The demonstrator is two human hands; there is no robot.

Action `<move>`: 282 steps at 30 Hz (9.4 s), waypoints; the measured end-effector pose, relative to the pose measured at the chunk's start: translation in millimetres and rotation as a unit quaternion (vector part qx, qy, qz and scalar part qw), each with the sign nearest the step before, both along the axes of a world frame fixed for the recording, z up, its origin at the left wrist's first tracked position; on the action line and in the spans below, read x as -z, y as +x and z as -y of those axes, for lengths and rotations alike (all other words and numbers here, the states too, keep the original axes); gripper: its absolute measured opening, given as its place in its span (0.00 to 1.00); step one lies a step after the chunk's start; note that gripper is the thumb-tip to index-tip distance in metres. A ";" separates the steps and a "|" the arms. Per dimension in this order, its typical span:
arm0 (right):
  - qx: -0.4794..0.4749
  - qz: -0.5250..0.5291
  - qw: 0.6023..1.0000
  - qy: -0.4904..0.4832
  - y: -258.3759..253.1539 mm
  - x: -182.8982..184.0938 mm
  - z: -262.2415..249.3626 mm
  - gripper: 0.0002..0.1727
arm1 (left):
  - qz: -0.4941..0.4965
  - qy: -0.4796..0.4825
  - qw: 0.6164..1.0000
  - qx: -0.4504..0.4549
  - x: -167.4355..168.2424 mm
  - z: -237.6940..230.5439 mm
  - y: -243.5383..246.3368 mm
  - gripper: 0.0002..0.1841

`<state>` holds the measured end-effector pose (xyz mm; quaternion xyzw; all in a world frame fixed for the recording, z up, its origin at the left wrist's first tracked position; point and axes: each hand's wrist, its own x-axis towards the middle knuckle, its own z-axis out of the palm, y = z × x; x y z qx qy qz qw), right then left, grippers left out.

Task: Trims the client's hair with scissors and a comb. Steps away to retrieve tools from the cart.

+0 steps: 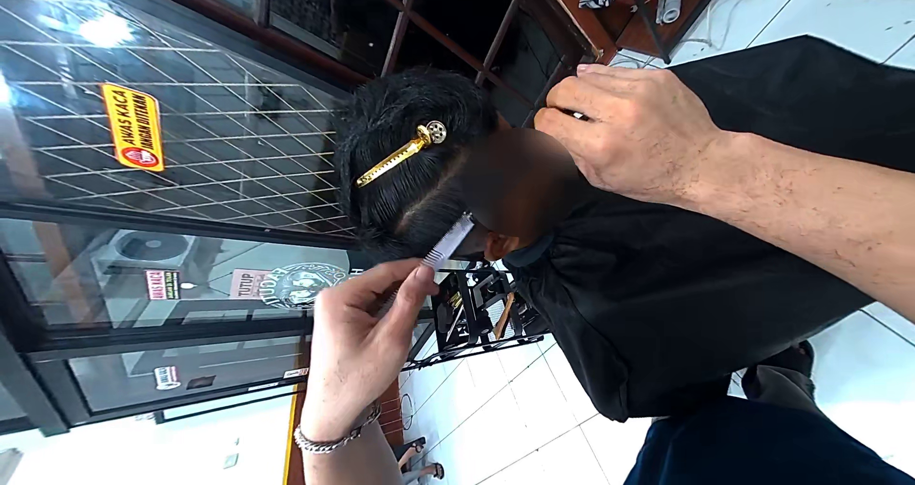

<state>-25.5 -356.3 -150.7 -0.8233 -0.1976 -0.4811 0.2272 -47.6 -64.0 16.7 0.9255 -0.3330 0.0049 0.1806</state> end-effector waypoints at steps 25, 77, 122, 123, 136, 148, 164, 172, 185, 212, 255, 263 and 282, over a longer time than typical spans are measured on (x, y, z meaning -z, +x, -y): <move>0.045 -0.053 0.992 0.108 -29.2 21.7 21.1 0.14 | 0.390 0.142 0.908 0.060 39.5 8.3 -9.6 0.10; 0.080 0.000 0.997 -0.020 0.1 22.3 -17.8 0.11 | 0.018 0.011 0.999 -0.044 2.7 4.3 18.3 0.06; 0.006 -0.103 0.992 0.067 -3.5 16.5 2.6 0.14 | 0.028 0.119 0.992 -0.028 1.2 17.7 7.0 0.12; 0.003 -0.094 0.994 0.060 -2.1 20.9 2.2 0.14 | 0.037 0.124 0.991 -0.035 2.2 18.6 8.5 0.13; -0.026 -0.091 0.995 0.021 16.3 30.3 -6.3 0.13 | 0.076 0.048 0.996 -0.024 -10.2 30.1 5.5 0.11; -0.021 -0.073 0.997 0.028 18.0 4.3 10.2 0.12 | 0.035 0.091 0.995 -0.035 -9.5 27.9 -3.7 0.12; -0.042 -0.065 0.997 0.027 27.3 36.2 7.4 0.12 | 0.063 0.090 0.992 -0.053 -7.5 27.0 -5.2 0.12; -0.048 -0.091 0.994 0.029 26.8 43.8 8.5 0.12 | 0.036 0.131 0.988 -0.077 -4.6 17.8 -10.3 0.13; -0.058 -0.085 0.995 0.013 34.4 45.6 1.1 0.14 | 0.071 0.079 0.992 -0.067 -9.0 18.5 -10.7 0.12; -0.008 -0.004 1.000 -0.017 35.1 19.9 -8.1 0.12 | 0.011 0.072 0.995 -0.066 3.1 15.9 2.5 0.11; 0.008 -0.028 0.999 -0.044 6.9 -15.9 12.2 0.12 | 0.123 -0.040 0.992 0.000 0.8 12.8 -6.7 0.10; 0.029 -0.071 0.988 0.136 -25.0 4.6 22.0 0.14 | 0.298 -0.013 0.952 0.065 -2.1 -1.8 -9.1 0.14; 0.064 -0.101 0.978 0.169 -79.2 34.5 17.2 0.14 | 0.434 0.141 0.886 0.086 53.8 -1.2 -4.2 0.10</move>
